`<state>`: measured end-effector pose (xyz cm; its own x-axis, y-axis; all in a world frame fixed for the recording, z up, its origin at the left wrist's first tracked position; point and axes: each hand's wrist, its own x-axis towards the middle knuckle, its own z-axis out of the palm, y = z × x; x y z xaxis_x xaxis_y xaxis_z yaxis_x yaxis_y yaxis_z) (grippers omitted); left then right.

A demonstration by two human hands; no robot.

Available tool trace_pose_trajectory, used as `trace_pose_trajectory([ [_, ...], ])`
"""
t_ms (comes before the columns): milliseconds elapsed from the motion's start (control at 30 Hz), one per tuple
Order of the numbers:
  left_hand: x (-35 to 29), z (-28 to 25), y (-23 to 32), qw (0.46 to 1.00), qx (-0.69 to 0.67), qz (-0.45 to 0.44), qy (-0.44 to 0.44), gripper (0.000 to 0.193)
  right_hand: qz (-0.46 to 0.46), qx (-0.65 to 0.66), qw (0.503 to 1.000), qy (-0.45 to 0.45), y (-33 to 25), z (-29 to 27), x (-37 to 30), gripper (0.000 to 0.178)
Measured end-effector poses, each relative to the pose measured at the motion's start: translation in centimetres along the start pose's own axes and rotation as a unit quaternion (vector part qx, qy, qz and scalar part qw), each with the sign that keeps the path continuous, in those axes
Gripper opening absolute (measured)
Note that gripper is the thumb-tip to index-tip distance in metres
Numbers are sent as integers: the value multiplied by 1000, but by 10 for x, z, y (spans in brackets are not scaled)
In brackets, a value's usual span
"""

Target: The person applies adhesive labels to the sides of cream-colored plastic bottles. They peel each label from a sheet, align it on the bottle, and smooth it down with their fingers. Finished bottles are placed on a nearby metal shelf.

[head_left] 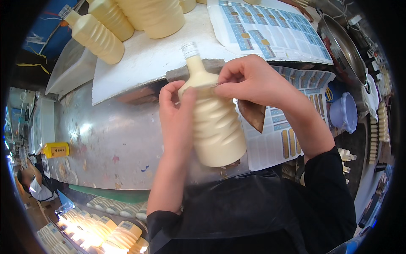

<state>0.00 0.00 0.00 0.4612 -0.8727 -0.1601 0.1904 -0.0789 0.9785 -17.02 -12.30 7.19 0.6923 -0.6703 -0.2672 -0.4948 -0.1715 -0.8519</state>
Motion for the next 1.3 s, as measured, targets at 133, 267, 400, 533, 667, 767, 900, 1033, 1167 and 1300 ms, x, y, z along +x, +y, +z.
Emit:
trace_pose_trajectory([
  [133, -6, 5, -4, 999, -41, 22, 16, 32, -18, 135, 990, 33, 26, 9, 1, 18],
  [267, -4, 5, -9, 997, -71, 32, 16, 36, -14, 135, 989, 52, 21, 13, -3, 17],
  [400, -5, 5, -11, 998, -47, 43, 16, 35, -46, 160, 984, 68, 31, 19, -2, 16],
  [533, -5, 6, -12, 998, -49, 48, 15, 36, -28, 170, 982, 74, 28, 20, -3, 14],
  [667, -7, 8, -9, 998, -38, 41, 14, 36, -52, 144, 981, 115, 36, 22, -3, 23],
  [767, -8, 9, -8, 998, -43, 48, 14, 36, -61, 137, 981, 122, 36, 22, -4, 22],
  [900, -9, 9, -8, 998, -34, 49, 20, 38, -63, 144, 980, 122, 37, 23, -3, 22],
  [1033, -9, 9, -7, 998, -26, 54, 19, 37, -64, 147, 980, 121, 38, 22, -3, 22],
  [1167, -8, 8, -9, 998, -14, 59, 19, 37, -71, 177, 977, 96, 42, 21, -3, 29],
  [1300, -9, 10, -7, 997, 5, 68, 27, 36, -100, 180, 970, 132, 47, 24, 1, 39],
])
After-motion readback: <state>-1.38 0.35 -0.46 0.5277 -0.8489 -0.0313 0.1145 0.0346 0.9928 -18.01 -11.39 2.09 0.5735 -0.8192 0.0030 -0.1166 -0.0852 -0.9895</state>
